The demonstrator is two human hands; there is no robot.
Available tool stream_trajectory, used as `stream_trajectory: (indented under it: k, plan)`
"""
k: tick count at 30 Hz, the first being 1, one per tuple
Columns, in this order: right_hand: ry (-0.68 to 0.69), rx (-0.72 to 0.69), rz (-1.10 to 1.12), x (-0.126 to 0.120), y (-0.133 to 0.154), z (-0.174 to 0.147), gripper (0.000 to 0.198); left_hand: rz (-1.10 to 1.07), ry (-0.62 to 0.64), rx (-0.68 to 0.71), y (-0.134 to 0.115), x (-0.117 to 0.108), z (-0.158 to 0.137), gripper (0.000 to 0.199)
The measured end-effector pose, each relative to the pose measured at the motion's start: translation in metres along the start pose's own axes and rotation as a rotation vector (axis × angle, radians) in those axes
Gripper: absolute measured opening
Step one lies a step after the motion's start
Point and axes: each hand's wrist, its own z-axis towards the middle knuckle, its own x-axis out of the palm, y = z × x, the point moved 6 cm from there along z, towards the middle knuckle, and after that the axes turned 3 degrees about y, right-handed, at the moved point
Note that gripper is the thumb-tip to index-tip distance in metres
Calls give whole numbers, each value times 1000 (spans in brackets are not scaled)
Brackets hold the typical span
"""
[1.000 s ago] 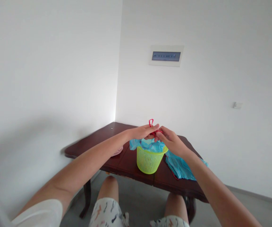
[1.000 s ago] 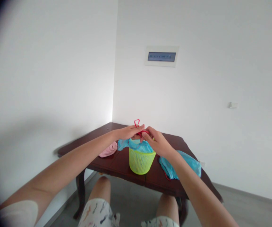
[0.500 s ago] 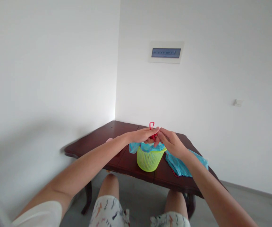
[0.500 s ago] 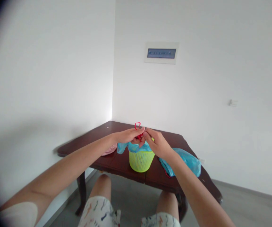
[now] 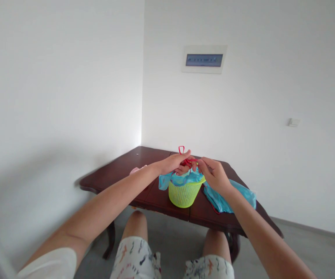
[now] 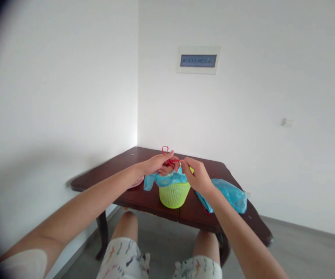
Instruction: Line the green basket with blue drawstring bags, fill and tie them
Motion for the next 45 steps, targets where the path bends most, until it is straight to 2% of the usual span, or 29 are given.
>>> stream_trajectory:
  k: [3,7,10,13,14,16,18,20,22,24,26,29,32,35,37,39,42,45]
  plan:
    - [-154,-10,-9,-9,3,-9,56,-133,-98,48,8,-12,3,65]
    - [-243,-49,47,-5,16,-25,48,-144,-260,37,11,-24,4,68]
    - [-84,-93,-37,22,24,-35,42,-195,-331,-22,10,-27,4,71]
    - [127,-131,-232,50,25,-43,41,-138,-304,-16,-1,-20,0,75]
    - [140,-161,-277,53,26,-45,41,-51,-290,5,-7,-15,-2,79]
    - [34,-235,-295,48,31,-46,34,271,-272,67,-26,-3,-10,80]
    - [-152,-252,-225,33,34,-44,19,758,-282,151,-49,12,-18,66]
    - [-267,-177,-81,21,29,-37,22,1211,-307,233,-70,28,-25,47]
    - [-256,-76,109,20,21,-26,29,1464,-357,306,-83,36,-29,41]
    - [-198,9,281,25,12,-14,37,1536,-405,376,-89,37,-30,43]
    - [-135,93,393,33,3,-5,47,1504,-393,464,-87,37,-30,45]
    - [-41,202,486,44,-10,4,59,1319,-296,605,-79,38,-29,46]
    - [2,223,494,51,-21,9,70,1136,-225,665,-72,41,-28,48]
    - [-120,249,435,43,-41,13,72,1121,-191,651,-65,48,-30,51]
    - [-244,308,371,31,-62,16,73,1104,-207,664,-58,53,-35,55]
    - [-306,385,312,21,-87,19,75,1037,-241,683,-47,57,-44,63]
    - [-337,472,268,11,-116,19,77,960,-371,571,-19,53,-55,70]
    - [-395,476,246,5,-119,13,76,870,-597,271,17,29,-60,69]
